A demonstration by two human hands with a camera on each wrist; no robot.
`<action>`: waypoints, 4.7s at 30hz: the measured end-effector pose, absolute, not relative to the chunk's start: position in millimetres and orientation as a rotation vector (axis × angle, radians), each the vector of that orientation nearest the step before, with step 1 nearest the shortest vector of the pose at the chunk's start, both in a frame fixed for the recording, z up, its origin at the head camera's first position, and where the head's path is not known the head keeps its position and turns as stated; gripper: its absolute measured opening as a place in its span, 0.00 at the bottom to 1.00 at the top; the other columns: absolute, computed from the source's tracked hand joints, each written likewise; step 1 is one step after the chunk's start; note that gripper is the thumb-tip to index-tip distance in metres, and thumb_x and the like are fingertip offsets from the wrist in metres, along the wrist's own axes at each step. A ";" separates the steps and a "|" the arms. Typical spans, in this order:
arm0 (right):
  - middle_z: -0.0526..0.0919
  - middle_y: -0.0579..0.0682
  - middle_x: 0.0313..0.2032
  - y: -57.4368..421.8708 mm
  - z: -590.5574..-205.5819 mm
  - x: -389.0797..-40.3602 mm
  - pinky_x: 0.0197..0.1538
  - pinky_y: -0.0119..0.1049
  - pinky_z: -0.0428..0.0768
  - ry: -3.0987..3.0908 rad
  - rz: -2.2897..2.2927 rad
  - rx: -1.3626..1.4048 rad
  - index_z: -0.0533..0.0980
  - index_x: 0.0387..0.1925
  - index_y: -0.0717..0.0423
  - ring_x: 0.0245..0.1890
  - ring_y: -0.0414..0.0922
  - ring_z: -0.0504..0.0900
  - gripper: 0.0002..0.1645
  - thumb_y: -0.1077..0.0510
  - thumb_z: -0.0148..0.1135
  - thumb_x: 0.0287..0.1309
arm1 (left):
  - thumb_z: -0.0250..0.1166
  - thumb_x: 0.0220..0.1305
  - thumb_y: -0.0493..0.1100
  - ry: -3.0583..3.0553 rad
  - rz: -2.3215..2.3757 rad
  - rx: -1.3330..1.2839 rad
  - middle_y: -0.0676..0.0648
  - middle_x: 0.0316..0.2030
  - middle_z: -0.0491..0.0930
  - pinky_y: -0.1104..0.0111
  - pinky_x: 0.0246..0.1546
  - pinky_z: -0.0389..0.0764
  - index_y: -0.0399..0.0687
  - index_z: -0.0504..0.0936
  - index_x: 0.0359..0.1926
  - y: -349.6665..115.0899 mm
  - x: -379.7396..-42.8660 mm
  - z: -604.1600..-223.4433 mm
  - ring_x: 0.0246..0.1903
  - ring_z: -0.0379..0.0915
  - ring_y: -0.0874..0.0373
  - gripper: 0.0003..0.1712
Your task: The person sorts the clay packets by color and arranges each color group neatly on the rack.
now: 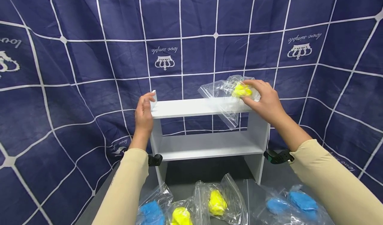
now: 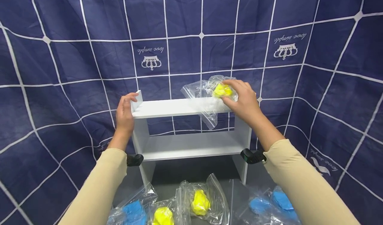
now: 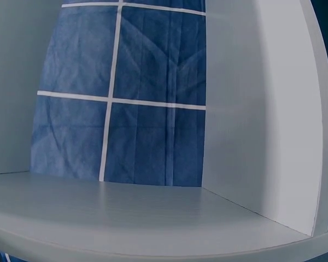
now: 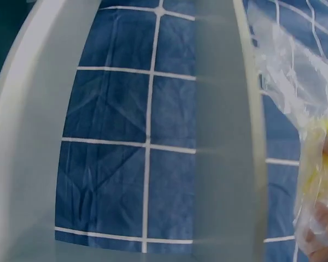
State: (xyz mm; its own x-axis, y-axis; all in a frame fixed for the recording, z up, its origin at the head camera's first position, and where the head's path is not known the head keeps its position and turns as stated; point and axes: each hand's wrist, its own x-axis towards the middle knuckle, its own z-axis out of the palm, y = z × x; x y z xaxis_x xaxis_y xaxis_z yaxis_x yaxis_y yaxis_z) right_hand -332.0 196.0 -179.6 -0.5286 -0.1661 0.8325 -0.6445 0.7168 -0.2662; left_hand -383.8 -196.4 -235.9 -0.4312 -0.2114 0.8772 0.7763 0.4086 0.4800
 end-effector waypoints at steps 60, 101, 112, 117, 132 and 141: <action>0.84 0.56 0.53 174.6 -312.7 -301.8 0.56 0.36 0.67 -1.751 0.760 0.638 0.79 0.55 0.57 0.51 0.55 0.76 0.25 0.64 0.59 0.53 | 0.42 0.79 0.44 -1.594 -1.225 -0.556 0.38 0.56 0.81 0.71 0.66 0.65 0.31 0.72 0.42 -191.4 -385.4 -232.9 0.64 0.72 0.49 0.20; 0.77 0.48 0.65 150.6 -467.4 -301.8 0.63 0.71 0.65 -2.662 0.476 1.215 0.72 0.67 0.42 0.63 0.56 0.76 0.52 0.26 0.71 0.40 | 0.43 0.77 0.43 -1.608 -1.210 -0.507 0.43 0.57 0.82 0.72 0.61 0.65 0.34 0.74 0.43 -192.3 -382.6 -232.0 0.64 0.73 0.53 0.18; 0.83 0.41 0.56 146.8 -477.5 -301.0 0.64 0.65 0.69 -2.645 0.425 1.124 0.76 0.61 0.39 0.58 0.52 0.79 0.46 0.27 0.72 0.40 | 0.43 0.76 0.40 -1.608 -1.225 -0.496 0.41 0.56 0.82 0.73 0.62 0.65 0.33 0.75 0.43 -191.6 -382.5 -232.2 0.63 0.73 0.51 0.17; 0.83 0.39 0.54 145.2 -478.2 -300.4 0.63 0.63 0.71 -2.666 0.473 1.084 0.77 0.60 0.37 0.57 0.52 0.80 0.43 0.28 0.73 0.41 | 0.43 0.77 0.42 -1.623 -1.223 -0.490 0.43 0.57 0.81 0.72 0.64 0.65 0.34 0.74 0.43 -192.6 -382.5 -232.7 0.64 0.72 0.53 0.17; 0.84 0.39 0.49 148.2 -474.0 -297.5 0.51 0.47 0.81 -2.634 0.588 1.080 0.80 0.55 0.42 0.50 0.47 0.82 0.36 0.36 0.76 0.43 | 0.43 0.75 0.41 -1.603 -1.215 -0.495 0.40 0.57 0.81 0.71 0.62 0.65 0.32 0.75 0.44 -189.8 -380.2 -231.8 0.63 0.73 0.50 0.17; 0.82 0.36 0.47 157.6 -461.3 -297.8 0.47 0.39 0.82 -2.549 0.763 1.066 0.81 0.53 0.45 0.47 0.39 0.80 0.31 0.44 0.77 0.45 | 0.42 0.74 0.38 -1.583 -1.210 -0.510 0.33 0.57 0.79 0.75 0.61 0.63 0.27 0.74 0.44 -187.0 -381.6 -229.0 0.64 0.72 0.42 0.18</action>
State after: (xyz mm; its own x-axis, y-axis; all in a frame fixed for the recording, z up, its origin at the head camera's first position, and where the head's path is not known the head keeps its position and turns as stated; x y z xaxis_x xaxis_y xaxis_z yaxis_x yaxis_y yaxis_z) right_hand -297.8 157.6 -461.3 -0.6909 -0.5768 0.4359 -0.7214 0.5894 -0.3635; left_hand -381.6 -187.0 -229.0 -0.3768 -0.2405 0.8945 0.8001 0.4021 0.4451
